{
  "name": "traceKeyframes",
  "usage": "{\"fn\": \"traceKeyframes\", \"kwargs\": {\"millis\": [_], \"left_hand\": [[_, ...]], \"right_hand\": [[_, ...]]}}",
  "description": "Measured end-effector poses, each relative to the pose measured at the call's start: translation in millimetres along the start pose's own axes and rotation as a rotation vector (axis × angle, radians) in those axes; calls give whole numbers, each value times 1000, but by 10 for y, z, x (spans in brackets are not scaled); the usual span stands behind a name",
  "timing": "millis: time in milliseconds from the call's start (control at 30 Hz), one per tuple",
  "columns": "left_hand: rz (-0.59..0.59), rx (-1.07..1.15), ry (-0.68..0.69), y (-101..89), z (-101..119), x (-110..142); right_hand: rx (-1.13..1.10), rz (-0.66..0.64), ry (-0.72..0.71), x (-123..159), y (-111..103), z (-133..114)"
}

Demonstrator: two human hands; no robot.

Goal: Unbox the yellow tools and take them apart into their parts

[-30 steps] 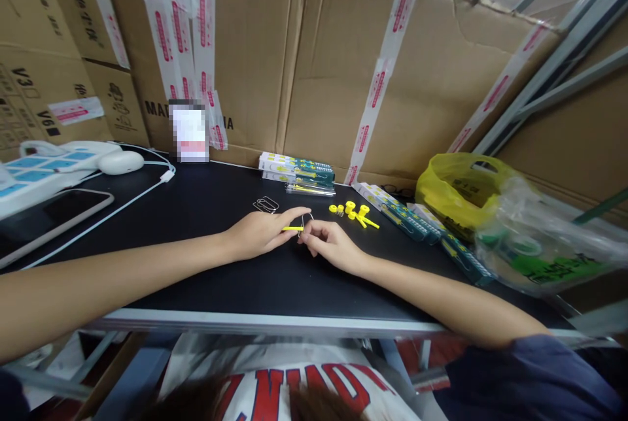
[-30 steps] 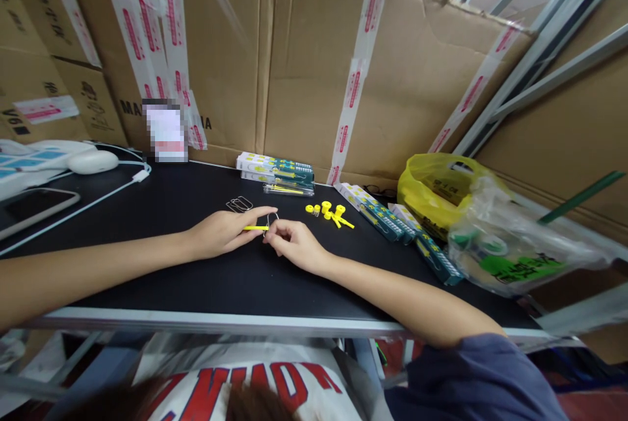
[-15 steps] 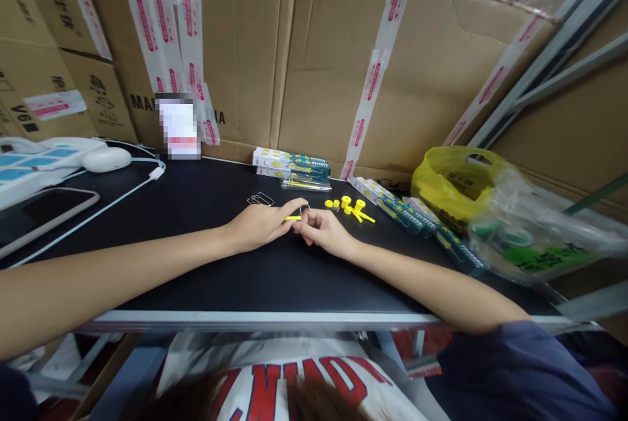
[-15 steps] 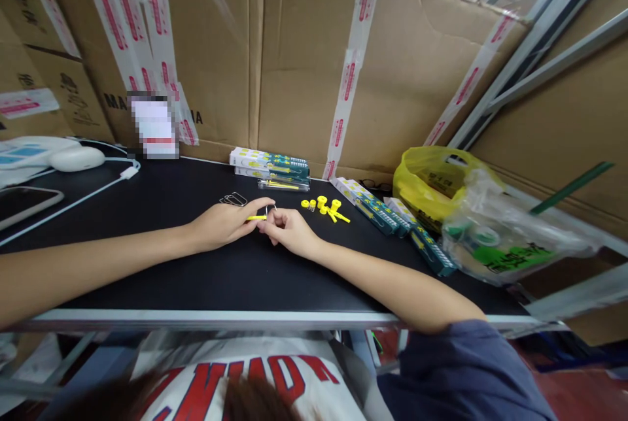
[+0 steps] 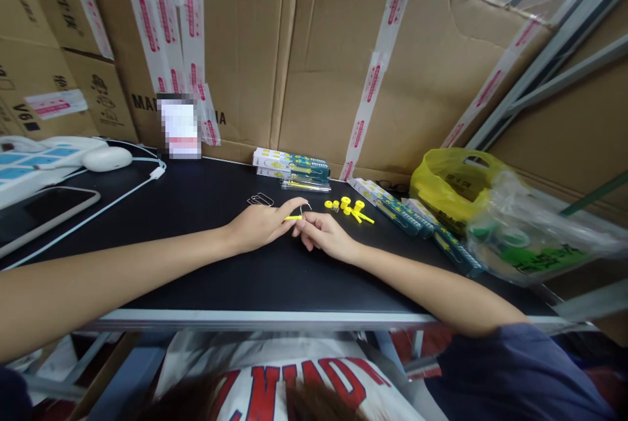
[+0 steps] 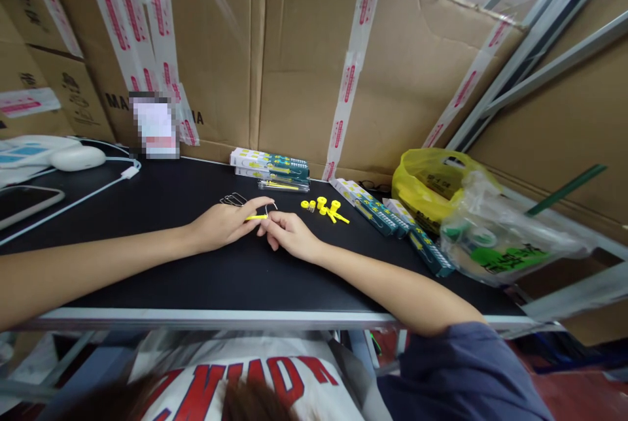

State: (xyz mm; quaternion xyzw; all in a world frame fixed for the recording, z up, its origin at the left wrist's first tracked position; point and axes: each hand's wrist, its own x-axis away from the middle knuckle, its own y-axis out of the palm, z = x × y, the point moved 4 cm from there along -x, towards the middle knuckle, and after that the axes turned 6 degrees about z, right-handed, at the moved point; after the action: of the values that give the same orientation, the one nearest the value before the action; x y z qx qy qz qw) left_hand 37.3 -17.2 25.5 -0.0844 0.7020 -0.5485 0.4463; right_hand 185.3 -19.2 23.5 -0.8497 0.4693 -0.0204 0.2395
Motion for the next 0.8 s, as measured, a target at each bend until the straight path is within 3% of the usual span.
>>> {"fn": "traceKeyframes", "kwargs": {"millis": [167, 400, 600, 800], "left_hand": [[-7, -3, -56, -6, -5, 0], [17, -7, 4, 3, -19, 13], [61, 81, 82, 19, -60, 31], [57, 79, 141, 15, -20, 29]], "right_hand": [[-9, -12, -22, -29, -45, 5], [-22, -253, 54, -55, -105, 34], [-69, -106, 34, -59, -80, 48], [-57, -49, 36, -63, -67, 77]]}}
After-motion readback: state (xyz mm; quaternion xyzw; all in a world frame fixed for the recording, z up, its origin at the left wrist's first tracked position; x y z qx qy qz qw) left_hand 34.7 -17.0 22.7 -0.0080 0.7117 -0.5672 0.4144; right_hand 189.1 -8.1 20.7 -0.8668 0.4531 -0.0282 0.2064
